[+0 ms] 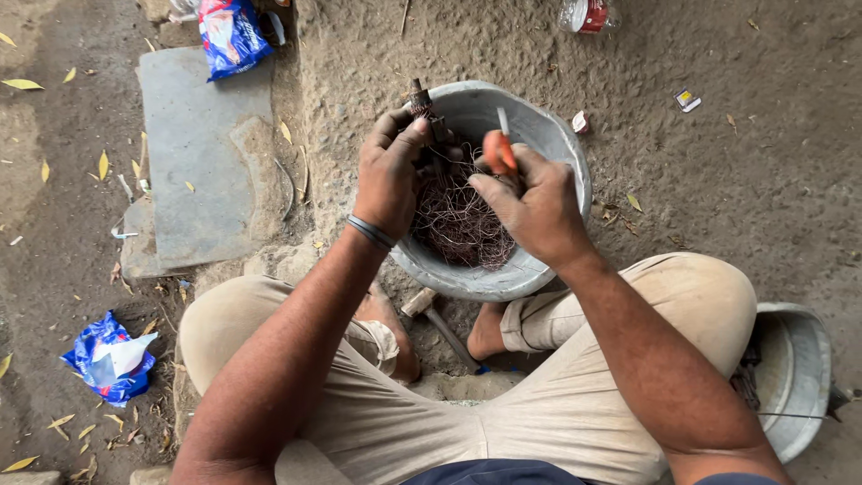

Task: The person sits on the ground and uses scissors to strip copper wire from a small metal component. They repeatedly cut and pull the wire, dropping the stripped pieces into a metal bucket placed between their legs.

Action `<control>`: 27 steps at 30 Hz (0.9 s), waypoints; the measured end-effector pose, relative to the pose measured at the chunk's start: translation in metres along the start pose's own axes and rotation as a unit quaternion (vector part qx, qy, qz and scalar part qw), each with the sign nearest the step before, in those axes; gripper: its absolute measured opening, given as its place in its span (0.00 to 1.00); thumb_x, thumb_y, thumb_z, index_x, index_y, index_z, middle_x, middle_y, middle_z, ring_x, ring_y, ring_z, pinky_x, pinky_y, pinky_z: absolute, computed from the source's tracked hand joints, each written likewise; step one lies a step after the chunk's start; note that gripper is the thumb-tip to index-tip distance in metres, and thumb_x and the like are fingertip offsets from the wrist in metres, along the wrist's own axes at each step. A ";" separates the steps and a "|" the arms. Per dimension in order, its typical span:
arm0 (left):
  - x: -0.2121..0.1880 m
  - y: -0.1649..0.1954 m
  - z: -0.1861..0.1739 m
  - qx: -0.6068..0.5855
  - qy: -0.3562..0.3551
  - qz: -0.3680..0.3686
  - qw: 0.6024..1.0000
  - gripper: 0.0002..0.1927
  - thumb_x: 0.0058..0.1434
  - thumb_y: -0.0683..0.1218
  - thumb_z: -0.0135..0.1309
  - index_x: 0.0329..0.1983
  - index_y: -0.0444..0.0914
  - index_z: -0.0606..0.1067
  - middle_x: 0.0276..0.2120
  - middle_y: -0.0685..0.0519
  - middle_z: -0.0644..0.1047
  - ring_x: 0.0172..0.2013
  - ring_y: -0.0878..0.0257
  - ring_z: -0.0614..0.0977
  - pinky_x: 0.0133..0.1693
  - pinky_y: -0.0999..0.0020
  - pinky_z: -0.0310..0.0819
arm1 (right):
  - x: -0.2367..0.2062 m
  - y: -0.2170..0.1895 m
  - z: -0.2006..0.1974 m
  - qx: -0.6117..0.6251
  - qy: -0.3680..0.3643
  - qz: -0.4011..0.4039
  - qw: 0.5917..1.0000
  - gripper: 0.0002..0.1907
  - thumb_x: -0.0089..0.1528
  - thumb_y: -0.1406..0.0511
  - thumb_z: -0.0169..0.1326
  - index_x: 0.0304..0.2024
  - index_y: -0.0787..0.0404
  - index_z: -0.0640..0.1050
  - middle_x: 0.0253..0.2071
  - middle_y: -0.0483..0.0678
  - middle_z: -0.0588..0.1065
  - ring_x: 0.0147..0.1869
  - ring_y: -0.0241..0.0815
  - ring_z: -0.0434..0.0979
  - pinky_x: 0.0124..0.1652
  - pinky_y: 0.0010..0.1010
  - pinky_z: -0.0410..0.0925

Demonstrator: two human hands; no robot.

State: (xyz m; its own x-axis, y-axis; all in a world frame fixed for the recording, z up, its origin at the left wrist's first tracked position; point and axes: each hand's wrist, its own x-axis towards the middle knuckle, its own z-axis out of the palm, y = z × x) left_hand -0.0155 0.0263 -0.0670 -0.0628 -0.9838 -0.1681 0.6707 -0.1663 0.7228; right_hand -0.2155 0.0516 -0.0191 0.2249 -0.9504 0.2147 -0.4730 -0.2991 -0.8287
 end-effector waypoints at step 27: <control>-0.005 0.006 -0.007 0.037 -0.122 -0.004 0.992 0.16 0.70 0.47 0.48 0.54 0.30 0.73 0.34 0.45 0.80 0.24 0.62 0.79 0.25 0.69 0.76 | 0.017 0.058 -0.065 -0.019 0.109 0.062 0.992 0.02 0.67 0.72 0.62 0.40 0.64 0.81 0.31 0.39 0.75 0.33 0.29 0.70 0.35 0.24 0.66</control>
State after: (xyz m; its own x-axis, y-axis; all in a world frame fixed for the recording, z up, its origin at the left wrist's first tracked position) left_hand -0.0058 0.0303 -0.0667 -0.2520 -0.9676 -0.0134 0.6144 -0.1707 0.7703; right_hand -0.2947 0.0129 -0.0304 -0.0249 -0.9745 0.2229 -0.5177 -0.1782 -0.8368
